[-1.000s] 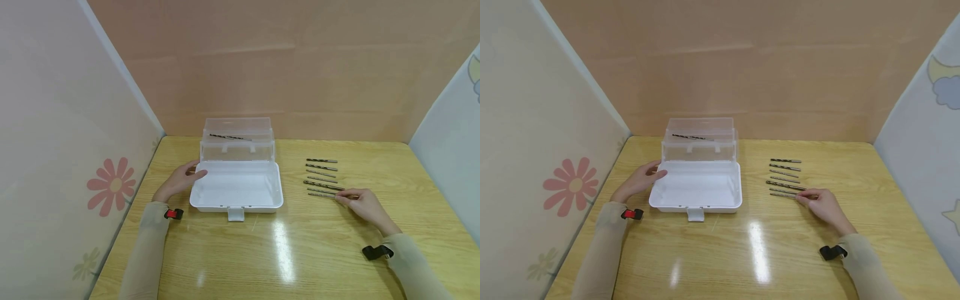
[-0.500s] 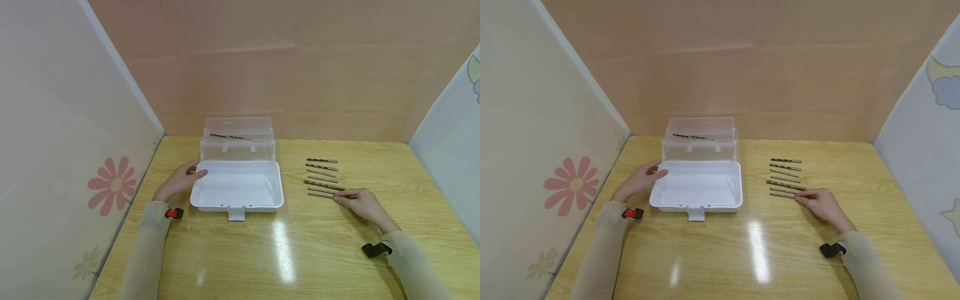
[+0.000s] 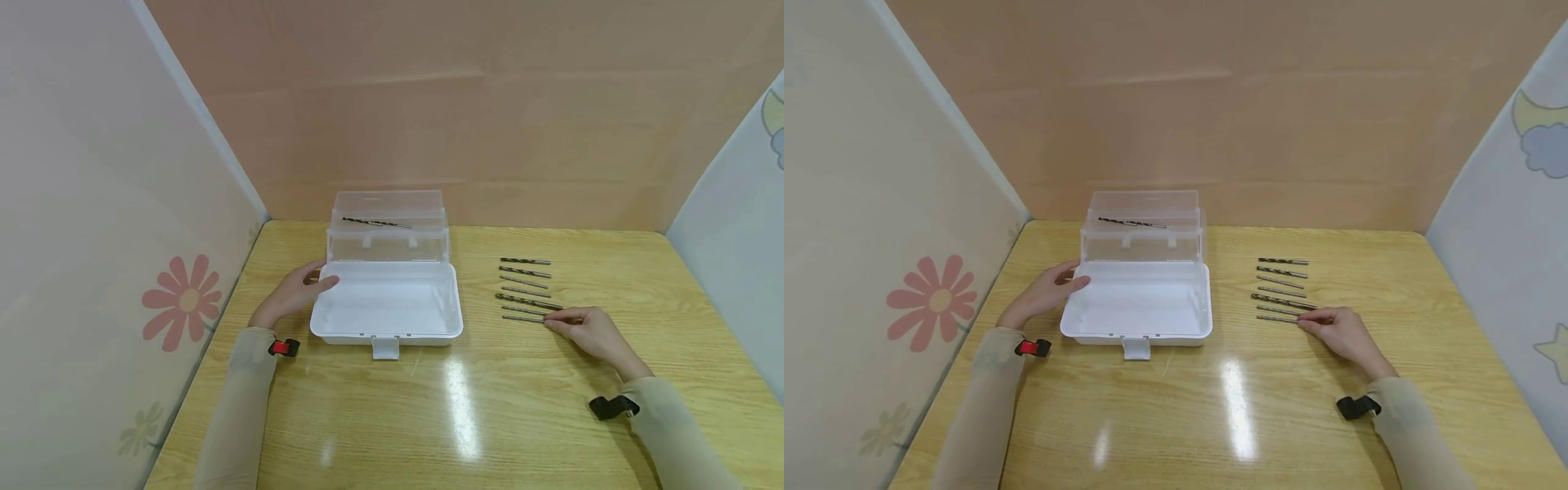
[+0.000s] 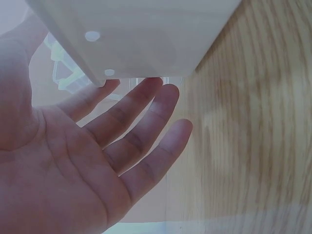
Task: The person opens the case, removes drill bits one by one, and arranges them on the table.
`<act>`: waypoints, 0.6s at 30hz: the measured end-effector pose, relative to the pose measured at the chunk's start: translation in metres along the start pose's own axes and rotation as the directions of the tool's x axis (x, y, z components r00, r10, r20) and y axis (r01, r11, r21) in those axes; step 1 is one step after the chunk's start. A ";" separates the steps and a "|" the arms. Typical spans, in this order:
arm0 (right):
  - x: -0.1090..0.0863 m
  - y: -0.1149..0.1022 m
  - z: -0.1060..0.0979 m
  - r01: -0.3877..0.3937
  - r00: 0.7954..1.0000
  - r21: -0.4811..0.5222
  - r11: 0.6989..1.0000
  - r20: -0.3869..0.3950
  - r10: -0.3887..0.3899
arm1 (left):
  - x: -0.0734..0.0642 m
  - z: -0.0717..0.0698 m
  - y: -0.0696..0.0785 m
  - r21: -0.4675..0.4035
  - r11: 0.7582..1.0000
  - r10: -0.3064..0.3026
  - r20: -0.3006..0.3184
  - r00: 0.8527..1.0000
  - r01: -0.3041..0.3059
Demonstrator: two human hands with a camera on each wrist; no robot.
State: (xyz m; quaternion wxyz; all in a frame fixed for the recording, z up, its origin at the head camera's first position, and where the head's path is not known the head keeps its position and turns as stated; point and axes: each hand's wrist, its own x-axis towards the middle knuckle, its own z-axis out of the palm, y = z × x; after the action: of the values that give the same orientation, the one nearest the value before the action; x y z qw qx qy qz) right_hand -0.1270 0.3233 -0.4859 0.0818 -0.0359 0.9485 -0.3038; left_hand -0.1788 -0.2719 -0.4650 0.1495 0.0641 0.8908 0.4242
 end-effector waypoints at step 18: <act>0.000 0.004 0.001 -0.030 1.000 0.046 0.998 0.009 0.030 | 0.002 0.000 0.000 0.006 1.000 -0.008 -0.002 1.000 0.008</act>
State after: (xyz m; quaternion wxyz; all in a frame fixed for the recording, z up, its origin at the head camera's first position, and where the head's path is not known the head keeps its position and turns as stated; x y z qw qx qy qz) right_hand -0.1266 0.3259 -0.4884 0.0913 -0.0209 0.9413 -0.3243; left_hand -0.1808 -0.2711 -0.4658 0.1503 0.0607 0.8925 0.4209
